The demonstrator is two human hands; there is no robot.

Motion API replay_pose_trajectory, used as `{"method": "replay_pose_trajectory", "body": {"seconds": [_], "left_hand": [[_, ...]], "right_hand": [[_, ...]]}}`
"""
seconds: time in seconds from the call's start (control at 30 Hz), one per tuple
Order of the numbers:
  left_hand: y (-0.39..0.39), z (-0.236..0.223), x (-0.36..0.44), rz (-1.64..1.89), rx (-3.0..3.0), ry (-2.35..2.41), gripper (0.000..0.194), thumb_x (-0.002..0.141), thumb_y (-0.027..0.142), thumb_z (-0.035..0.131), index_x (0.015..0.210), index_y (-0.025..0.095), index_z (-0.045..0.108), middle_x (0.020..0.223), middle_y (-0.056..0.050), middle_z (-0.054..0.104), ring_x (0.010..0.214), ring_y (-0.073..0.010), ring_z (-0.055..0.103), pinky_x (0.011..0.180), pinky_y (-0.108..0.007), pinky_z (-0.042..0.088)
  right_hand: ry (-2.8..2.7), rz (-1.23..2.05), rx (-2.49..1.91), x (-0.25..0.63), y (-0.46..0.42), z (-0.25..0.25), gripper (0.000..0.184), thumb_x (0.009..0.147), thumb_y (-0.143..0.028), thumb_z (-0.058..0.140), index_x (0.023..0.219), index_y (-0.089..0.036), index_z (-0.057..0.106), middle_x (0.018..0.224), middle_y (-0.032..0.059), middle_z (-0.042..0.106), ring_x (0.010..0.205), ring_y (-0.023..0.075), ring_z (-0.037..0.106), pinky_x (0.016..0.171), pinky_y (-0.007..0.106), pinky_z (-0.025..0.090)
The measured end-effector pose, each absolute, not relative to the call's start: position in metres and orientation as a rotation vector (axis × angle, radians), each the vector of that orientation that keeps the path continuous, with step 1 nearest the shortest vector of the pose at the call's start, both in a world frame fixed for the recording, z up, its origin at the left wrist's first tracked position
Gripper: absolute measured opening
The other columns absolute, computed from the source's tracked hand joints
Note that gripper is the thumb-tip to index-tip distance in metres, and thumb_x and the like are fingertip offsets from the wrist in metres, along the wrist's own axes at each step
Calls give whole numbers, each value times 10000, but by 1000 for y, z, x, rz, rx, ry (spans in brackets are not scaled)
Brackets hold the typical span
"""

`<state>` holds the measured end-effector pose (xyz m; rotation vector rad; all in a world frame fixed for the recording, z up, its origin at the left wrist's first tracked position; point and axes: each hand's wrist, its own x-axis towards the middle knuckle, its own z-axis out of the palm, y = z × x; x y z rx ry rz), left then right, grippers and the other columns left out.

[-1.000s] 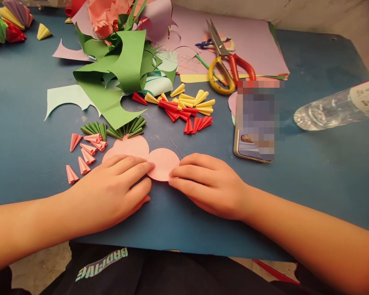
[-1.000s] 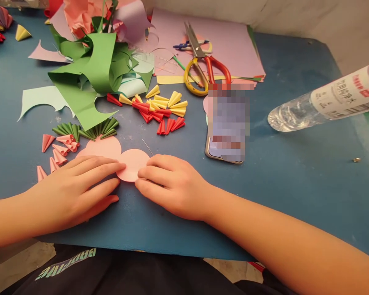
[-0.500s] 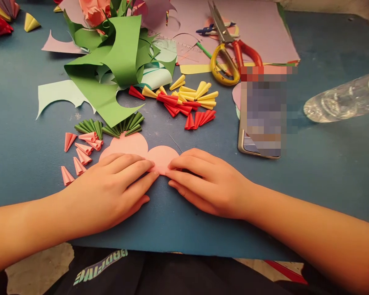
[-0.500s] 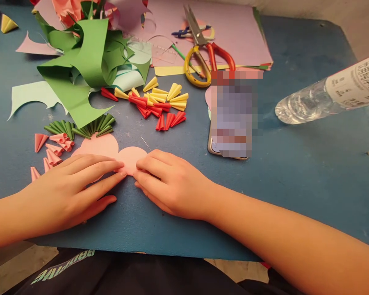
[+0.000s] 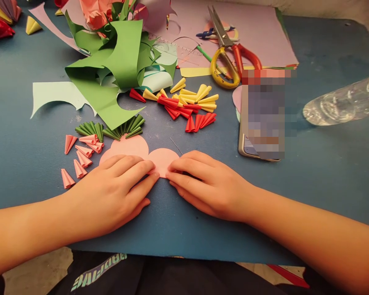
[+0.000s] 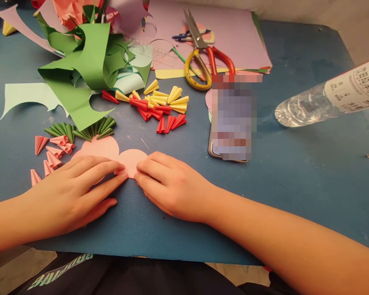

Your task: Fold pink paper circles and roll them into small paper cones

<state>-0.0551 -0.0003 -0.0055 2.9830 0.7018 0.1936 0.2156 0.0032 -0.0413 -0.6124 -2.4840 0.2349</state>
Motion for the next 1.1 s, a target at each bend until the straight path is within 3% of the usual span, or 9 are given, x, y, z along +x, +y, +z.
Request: {"method": "replay_pose_trajectory", "body": {"seconds": [0.6, 0.8, 0.97, 1.1], "left_hand": [[0, -7, -56, 165, 2964, 714, 400, 1035, 263, 572, 1382, 82, 658, 1375, -196, 688, 1198, -355, 641, 1028, -546, 569], [1, -8, -56, 185, 2975, 708, 403, 1032, 226, 588, 1401, 77, 651, 1367, -200, 686, 1187, -378, 641, 998, -563, 567], [2, -11, -57, 198, 2994, 684, 405, 1031, 196, 590, 1414, 74, 642, 1381, -203, 678, 1203, -380, 633, 1006, -556, 556], [2, -10, -57, 160, 2986, 688, 423, 1049, 266, 581, 1413, 59, 642, 1381, -215, 669, 1207, -390, 625, 1007, -564, 551]], "right_hand": [[-2467, 238, -634, 214, 3, -39, 91, 981, -85, 639, 1012, -126, 714, 984, 143, 738, 888, 232, 631, 796, 401, 619], [-2472, 209, -613, 215, 3, -41, 153, 986, -88, 646, 1128, -98, 702, 988, 148, 737, 880, 226, 619, 773, 390, 613], [-2460, 189, -629, 213, 4, -41, 95, 1006, -108, 628, 1062, -136, 698, 981, 120, 730, 853, 214, 617, 773, 375, 609], [-2485, 197, -631, 212, 4, -39, 116, 997, -90, 632, 1088, -88, 703, 1002, 147, 734, 874, 231, 615, 799, 390, 613]]}}
